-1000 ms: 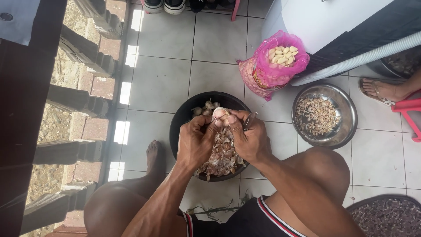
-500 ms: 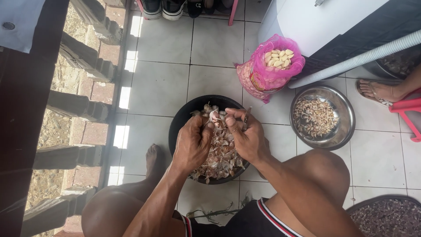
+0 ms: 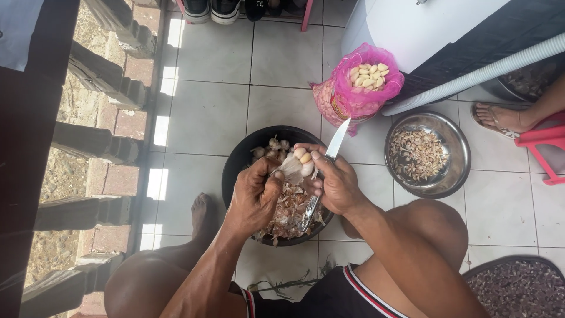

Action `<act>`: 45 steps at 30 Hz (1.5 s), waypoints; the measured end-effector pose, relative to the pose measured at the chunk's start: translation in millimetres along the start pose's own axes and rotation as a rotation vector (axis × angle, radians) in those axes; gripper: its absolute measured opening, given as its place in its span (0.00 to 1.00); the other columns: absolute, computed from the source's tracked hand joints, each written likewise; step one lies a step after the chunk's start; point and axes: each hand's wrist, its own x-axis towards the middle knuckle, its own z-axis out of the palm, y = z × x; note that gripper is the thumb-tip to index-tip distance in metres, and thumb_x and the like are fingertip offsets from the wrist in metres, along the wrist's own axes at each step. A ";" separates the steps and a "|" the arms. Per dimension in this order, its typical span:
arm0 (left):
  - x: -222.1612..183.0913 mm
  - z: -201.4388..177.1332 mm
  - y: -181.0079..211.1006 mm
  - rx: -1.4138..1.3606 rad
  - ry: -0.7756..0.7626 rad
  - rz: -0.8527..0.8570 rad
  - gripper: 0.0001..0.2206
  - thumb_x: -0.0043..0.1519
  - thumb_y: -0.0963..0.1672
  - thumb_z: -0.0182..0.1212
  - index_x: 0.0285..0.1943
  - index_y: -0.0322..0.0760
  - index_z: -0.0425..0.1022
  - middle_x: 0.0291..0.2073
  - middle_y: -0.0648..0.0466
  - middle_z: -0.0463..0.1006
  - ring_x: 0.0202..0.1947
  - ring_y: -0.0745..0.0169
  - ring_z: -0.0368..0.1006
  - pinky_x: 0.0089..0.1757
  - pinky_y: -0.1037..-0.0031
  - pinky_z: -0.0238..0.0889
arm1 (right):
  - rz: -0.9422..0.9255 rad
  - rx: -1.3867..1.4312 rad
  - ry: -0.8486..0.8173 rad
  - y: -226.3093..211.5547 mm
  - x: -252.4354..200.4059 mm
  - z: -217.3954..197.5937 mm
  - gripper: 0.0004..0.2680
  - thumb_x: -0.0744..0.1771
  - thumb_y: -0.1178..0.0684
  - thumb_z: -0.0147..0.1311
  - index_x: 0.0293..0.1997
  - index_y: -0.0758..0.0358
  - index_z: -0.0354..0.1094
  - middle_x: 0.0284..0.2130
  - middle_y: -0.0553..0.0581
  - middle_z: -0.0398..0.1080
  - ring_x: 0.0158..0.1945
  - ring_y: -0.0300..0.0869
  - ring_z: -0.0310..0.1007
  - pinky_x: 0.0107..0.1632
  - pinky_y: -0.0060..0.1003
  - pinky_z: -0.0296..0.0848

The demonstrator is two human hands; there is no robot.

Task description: The person is breaking apart garlic bulbs and peeling the skin off individual cloves using their hands and a small knife.

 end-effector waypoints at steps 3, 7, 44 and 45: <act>-2.2 -3.8 3.6 0.084 0.044 -0.023 0.08 0.64 0.42 0.53 0.33 0.33 0.73 0.19 0.42 0.68 0.21 0.52 0.68 0.25 0.61 0.64 | 0.003 0.065 -0.046 -23.8 -0.2 4.4 0.14 0.72 0.52 0.41 0.64 0.66 0.58 0.36 0.63 0.71 0.20 0.28 0.58 0.19 0.20 0.62; 2.1 -10.7 13.6 0.248 0.062 -0.085 0.08 0.64 0.42 0.57 0.34 0.33 0.76 0.20 0.43 0.73 0.20 0.46 0.74 0.24 0.62 0.64 | -0.080 0.048 -0.065 -31.8 -0.4 -0.2 0.15 0.73 0.52 0.40 0.68 0.62 0.51 0.42 0.69 0.72 0.21 0.29 0.59 0.21 0.21 0.62; -31.4 -13.1 -110.7 1.077 -0.360 -0.337 0.16 0.62 0.53 0.61 0.34 0.38 0.79 0.19 0.47 0.78 0.27 0.42 0.80 0.29 0.55 0.72 | -0.153 -0.170 0.117 -15.1 -5.6 -15.9 0.08 0.70 0.57 0.55 0.52 0.67 0.63 0.36 0.61 0.74 0.18 0.27 0.59 0.19 0.20 0.62; -33.4 -13.9 -123.7 1.142 -0.384 -0.345 0.16 0.59 0.53 0.67 0.34 0.38 0.79 0.19 0.48 0.79 0.27 0.44 0.81 0.30 0.58 0.73 | -0.175 -0.207 0.106 -13.6 -3.9 -15.7 0.08 0.70 0.56 0.56 0.51 0.67 0.63 0.35 0.61 0.73 0.18 0.26 0.59 0.19 0.20 0.62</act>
